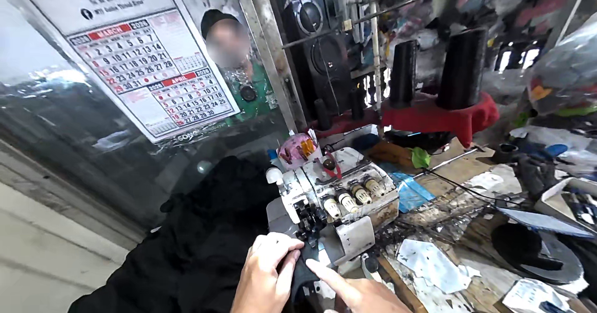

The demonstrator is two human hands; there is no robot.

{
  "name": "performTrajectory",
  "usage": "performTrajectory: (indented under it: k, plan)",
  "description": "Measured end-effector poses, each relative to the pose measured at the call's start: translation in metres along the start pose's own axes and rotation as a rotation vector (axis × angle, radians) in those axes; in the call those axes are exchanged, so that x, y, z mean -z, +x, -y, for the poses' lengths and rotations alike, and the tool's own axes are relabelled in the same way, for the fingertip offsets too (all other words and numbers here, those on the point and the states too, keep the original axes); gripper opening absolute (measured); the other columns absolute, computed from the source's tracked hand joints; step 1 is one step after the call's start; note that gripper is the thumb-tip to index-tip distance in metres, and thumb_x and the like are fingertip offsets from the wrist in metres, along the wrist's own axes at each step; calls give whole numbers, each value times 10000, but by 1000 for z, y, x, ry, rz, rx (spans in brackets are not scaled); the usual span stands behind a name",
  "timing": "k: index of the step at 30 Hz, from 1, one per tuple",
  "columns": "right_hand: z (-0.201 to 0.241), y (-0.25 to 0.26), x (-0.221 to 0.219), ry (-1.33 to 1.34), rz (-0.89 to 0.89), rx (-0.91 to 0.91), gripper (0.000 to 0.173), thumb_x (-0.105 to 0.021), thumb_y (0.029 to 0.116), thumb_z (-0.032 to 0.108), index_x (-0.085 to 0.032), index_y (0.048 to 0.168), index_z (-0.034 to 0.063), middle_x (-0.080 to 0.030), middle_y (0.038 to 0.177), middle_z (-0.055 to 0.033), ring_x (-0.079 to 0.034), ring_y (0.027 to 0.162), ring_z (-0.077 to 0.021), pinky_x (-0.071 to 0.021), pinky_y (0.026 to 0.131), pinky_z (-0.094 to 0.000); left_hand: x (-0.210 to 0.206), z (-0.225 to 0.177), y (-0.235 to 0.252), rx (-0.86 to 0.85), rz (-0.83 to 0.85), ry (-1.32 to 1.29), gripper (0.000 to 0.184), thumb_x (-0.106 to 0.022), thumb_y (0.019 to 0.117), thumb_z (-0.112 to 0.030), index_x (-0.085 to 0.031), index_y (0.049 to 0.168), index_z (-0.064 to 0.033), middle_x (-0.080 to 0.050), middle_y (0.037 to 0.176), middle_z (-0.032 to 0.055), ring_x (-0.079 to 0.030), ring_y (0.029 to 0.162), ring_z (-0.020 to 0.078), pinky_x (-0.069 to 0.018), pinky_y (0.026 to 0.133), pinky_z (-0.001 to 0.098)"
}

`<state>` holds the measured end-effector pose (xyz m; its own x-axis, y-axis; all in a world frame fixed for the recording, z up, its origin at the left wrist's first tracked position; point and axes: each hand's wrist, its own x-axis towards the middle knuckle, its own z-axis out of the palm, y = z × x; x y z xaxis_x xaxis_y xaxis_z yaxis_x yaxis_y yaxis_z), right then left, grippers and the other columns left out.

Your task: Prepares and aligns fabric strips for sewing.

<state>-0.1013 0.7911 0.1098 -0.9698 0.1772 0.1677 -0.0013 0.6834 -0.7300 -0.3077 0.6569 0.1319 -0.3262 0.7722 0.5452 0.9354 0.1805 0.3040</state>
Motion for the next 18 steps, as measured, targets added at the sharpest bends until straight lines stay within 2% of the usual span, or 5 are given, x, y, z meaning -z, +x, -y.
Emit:
performTrajectory:
  k: [4,8,11,15,18]
  plan:
    - [12,16,-9,26,105,-61,766,-574,1022,354,-155,1662,316,-703,864,-99,-690,766,-311,-563,708,-570,-5,10,3,49,-32,26,229,-571,1000,-308,-788,1073,-303,-704,1117,-103,-616,1103,111,-506,957,371]
    - [31,51,-8,16,256,-116,884,-579,1007,409,-12,1672,272,-711,949,-140,-699,872,-351,-551,798,-601,6,38,13,235,95,4,282,-493,1035,-359,-715,1192,-280,-645,1299,-19,-576,1258,178,-490,1059,447]
    - [18,46,-19,148,232,-4,776,-570,1022,373,-134,1662,320,-712,919,-112,-692,795,-310,-562,759,-573,28,29,-4,258,164,79,271,-482,1042,-295,-685,1203,-217,-728,1098,-53,-699,957,79,-602,831,347]
    - [0,14,-22,595,16,188,413,-500,1082,237,-531,1478,121,-662,1311,-91,-687,1101,-182,-591,955,-419,41,-31,-32,64,175,176,201,-597,947,-231,-765,1001,-136,-742,964,14,-708,944,170,-598,817,420]
    - [-28,-3,5,743,-253,51,297,-545,1057,231,-704,1253,76,-719,1183,-74,-710,979,-198,-628,778,-388,-4,-83,-38,-64,115,83,179,-601,979,-259,-773,1020,-231,-733,944,-25,-706,899,132,-603,751,365]
